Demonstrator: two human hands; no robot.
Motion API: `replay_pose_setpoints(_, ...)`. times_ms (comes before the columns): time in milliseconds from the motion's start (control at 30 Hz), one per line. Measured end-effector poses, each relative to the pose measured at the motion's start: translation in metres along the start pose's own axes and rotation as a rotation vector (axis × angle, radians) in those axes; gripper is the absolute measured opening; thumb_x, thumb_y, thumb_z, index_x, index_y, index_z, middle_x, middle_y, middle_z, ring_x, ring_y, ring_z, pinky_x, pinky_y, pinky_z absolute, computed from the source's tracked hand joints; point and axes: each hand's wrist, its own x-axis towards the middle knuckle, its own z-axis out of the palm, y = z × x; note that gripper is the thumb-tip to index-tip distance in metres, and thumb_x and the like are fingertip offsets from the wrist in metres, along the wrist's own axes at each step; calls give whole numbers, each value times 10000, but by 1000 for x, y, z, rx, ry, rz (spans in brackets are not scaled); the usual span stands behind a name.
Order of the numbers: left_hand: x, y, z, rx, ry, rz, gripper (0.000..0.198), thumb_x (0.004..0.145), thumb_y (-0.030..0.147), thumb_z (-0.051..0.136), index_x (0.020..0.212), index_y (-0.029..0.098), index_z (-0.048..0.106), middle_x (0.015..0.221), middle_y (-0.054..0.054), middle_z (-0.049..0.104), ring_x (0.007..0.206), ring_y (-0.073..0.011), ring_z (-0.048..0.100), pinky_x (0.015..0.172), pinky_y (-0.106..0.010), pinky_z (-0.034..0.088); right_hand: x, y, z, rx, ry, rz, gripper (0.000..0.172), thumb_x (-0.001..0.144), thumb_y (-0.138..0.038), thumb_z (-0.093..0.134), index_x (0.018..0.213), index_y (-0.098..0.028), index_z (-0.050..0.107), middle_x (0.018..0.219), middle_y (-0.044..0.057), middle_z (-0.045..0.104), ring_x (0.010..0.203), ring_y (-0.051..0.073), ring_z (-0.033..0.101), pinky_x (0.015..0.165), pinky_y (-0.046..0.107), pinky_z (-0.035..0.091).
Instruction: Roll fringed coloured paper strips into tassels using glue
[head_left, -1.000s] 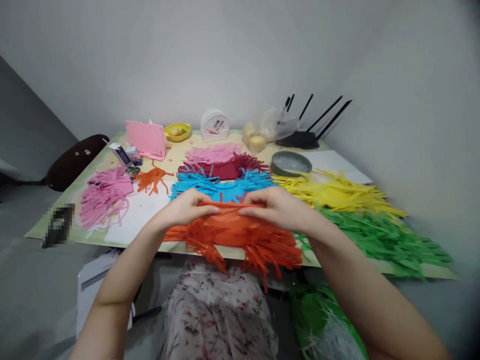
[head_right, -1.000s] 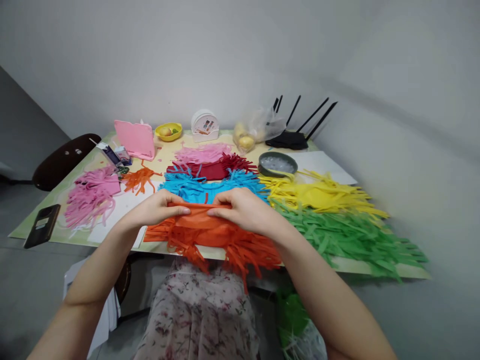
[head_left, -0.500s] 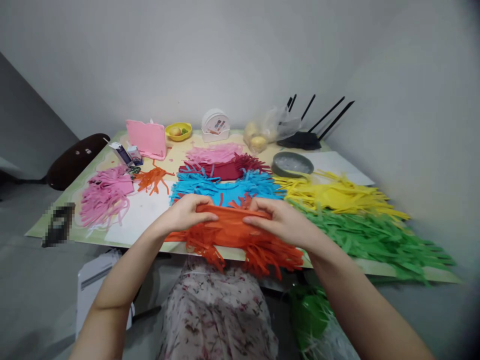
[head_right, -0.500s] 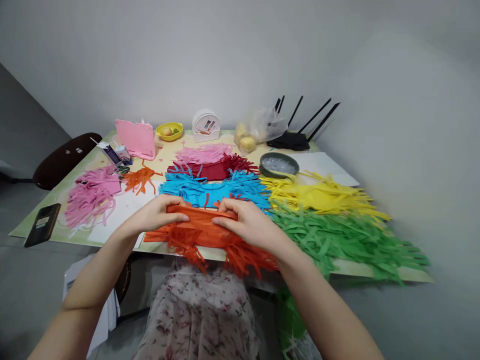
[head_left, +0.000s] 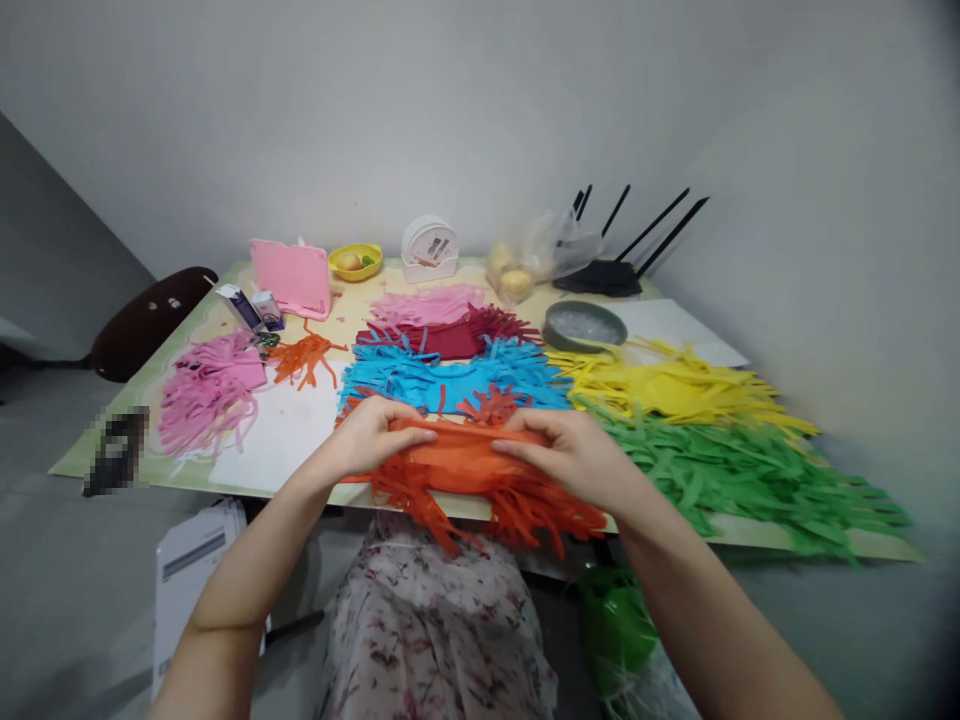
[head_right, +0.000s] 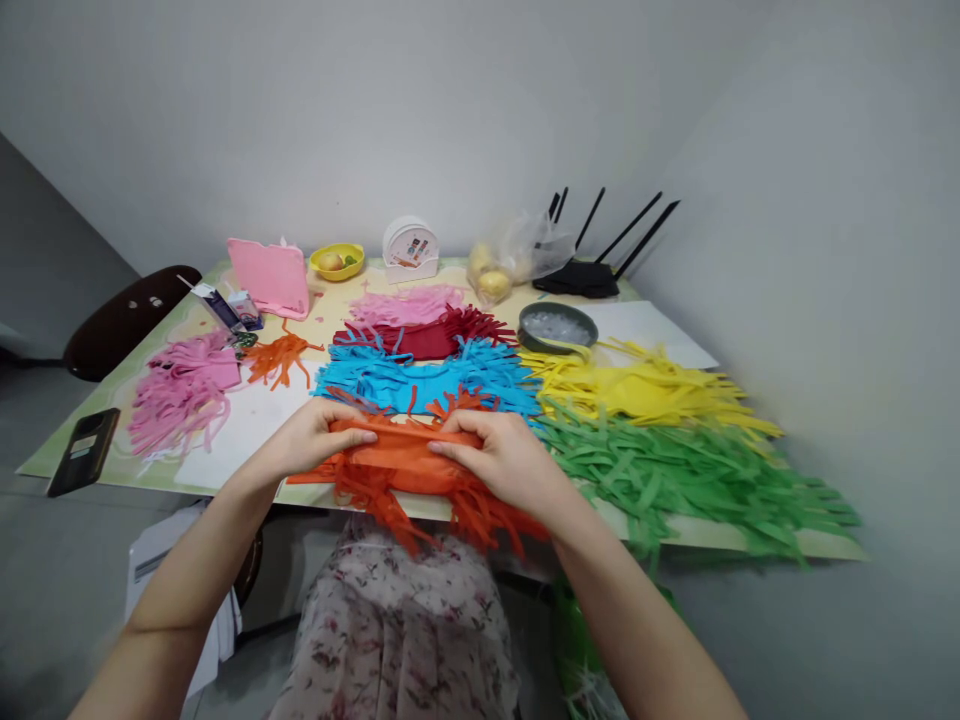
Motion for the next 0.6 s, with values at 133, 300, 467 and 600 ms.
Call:
replay_pose_setpoints(133,-2,-1,0,-23,-11,-14,413,841,416,593,546,134,534,511,40,457,492,-75,405,488,-205,284,-1,2,-2,36,-22,-1,231,860,-356,596,718,-183,653,683,5,656,627,140,568,603,240,411)
replay_pose_setpoints(300,-5,-2,2,-162,44,22,243,835,371,622,811,134,664,697,-2,627,547,-93,566,521,-187,409,-5,6,5,289,2,62,138,845,-330,603,843,-196,637,809,21,674,663,154,617,602,250,486)
replay_pose_setpoints(467,-10,-7,9,-476,93,57,201,810,236,597,962,143,690,989,-66,685,577,-87,631,566,-205,515,-10,13,18,477,196,58,117,789,-281,660,864,-219,724,871,38,727,721,174,663,639,262,524)
replay_pose_setpoints(600,-12,-9,14,-570,120,104,151,750,104,552,775,123,700,702,-24,655,591,-95,625,610,-201,509,-13,17,26,573,260,13,98,780,-298,682,751,-219,732,753,32,708,637,156,632,593,258,505)
